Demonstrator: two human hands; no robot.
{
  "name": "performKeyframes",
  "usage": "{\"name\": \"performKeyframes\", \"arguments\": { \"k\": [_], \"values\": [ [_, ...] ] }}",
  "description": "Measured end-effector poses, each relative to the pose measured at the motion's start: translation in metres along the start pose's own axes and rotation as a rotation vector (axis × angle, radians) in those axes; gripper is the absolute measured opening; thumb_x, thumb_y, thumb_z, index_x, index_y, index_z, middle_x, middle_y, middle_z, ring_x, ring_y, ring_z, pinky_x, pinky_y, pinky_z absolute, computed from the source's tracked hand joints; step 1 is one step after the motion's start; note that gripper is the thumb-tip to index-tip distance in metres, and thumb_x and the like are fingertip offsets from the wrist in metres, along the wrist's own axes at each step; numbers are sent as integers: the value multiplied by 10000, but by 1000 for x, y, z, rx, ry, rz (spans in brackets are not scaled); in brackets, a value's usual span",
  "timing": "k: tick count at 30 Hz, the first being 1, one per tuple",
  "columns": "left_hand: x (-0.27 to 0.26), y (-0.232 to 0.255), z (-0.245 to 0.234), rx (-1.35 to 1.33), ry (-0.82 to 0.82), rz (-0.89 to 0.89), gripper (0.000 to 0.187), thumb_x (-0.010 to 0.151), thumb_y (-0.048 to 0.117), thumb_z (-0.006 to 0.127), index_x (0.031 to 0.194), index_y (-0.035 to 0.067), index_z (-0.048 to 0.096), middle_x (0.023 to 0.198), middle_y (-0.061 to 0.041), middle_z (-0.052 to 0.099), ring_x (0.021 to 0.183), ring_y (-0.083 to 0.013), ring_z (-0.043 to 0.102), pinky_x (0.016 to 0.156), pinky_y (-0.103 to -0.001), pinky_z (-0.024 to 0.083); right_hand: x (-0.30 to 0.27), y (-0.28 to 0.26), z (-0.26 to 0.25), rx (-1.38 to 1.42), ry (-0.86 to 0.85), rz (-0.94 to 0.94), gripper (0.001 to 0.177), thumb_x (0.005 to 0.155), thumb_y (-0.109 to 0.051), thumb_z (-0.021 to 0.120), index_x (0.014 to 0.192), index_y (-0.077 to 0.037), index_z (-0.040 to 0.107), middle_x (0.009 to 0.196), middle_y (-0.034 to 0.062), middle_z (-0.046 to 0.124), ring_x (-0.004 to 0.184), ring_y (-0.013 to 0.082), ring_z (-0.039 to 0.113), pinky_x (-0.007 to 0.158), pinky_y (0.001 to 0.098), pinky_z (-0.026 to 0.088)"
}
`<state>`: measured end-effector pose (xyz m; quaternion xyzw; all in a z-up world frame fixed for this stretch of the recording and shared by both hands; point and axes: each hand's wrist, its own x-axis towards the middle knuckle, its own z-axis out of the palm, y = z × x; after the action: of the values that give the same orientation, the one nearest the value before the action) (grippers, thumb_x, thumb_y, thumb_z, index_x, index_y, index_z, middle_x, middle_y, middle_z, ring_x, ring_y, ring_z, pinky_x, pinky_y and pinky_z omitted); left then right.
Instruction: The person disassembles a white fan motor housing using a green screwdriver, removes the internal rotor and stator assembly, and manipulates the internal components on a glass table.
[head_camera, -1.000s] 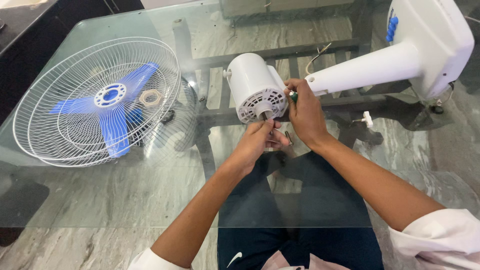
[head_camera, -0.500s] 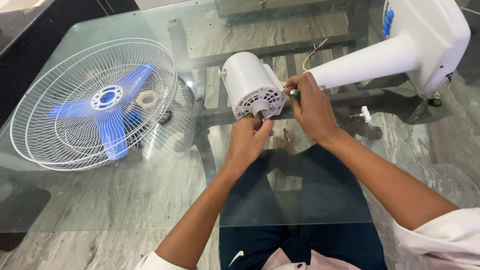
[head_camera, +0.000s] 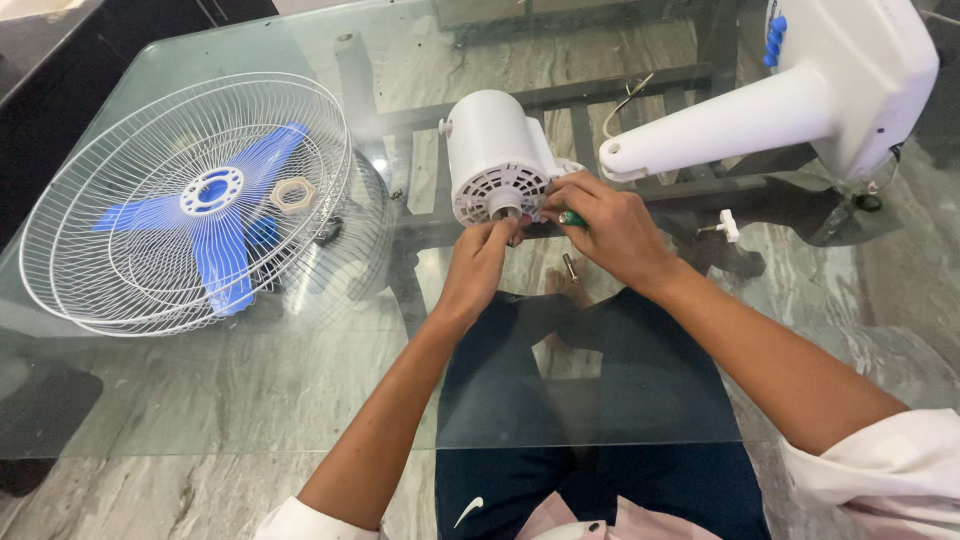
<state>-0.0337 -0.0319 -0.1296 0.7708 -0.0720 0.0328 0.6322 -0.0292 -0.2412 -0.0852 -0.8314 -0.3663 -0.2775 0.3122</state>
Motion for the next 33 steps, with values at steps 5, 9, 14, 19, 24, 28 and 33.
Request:
{"name": "performKeyframes", "arguments": {
  "k": [5, 9, 14, 19, 24, 28, 33],
  "values": [
    [4, -8, 1, -35, -39, 44, 412, 1029, 308, 506, 942, -53, 685, 888, -60, 670, 864, -131, 584, 824, -297, 467, -3, 0, 8, -56, 26, 32, 286, 802, 21, 752, 1080, -26, 702, 1212, 103, 689, 988, 310, 731, 816, 394, 595],
    [4, -12, -1, -43, -93, 60, 411, 1037, 315, 480, 1072, -34, 694, 969, -69, 679, 941, -139, 594, 894, -291, 457, -5, 1, 12, -47, 42, 40, 307, 793, 59, 723, 1081, -47, 714, 1224, 97, 696, 974, 307, 734, 806, 393, 597],
    [5, -13, 0, -74, -157, 85, 440, 1064, 342, 473, 1156, -42, 667, 1027, -79, 677, 1013, -146, 597, 945, -298, 452, -4, 3, 12, -65, 67, 47, 370, 771, 62, 726, 1117, -69, 732, 1194, 81, 704, 937, 299, 737, 789, 390, 599],
    [5, -13, 4, 10, -165, 136, 475, 1065, 385, 482, 1070, -47, 682, 997, -91, 627, 968, -170, 582, 889, -323, 457, -4, 4, 13, -40, 102, 55, 352, 783, 56, 737, 1110, -73, 744, 1182, 68, 706, 902, 289, 744, 770, 384, 597],
    [3, -10, 8, 67, -139, 145, 508, 1070, 402, 476, 984, -52, 687, 974, -122, 616, 955, -195, 585, 872, -340, 455, -4, 6, 13, -11, 106, 56, 348, 789, 58, 740, 1112, -70, 739, 1188, 73, 702, 916, 275, 750, 775, 366, 604],
    [1, -8, 12, 72, -119, 157, 536, 1079, 414, 460, 976, -62, 684, 993, -125, 607, 968, -199, 589, 896, -342, 453, -3, 7, 14, -59, 99, 58, 363, 760, 63, 744, 1093, -80, 763, 1180, 70, 713, 898, 264, 750, 756, 364, 600],
    [3, -10, 14, -72, -143, 95, 527, 1063, 425, 452, 1075, -50, 680, 1037, -96, 639, 1022, -181, 592, 948, -328, 442, -3, 6, 16, -73, 133, 51, 376, 752, 74, 741, 1091, -84, 774, 1166, 70, 716, 921, 248, 755, 752, 357, 598]
  ]
}}
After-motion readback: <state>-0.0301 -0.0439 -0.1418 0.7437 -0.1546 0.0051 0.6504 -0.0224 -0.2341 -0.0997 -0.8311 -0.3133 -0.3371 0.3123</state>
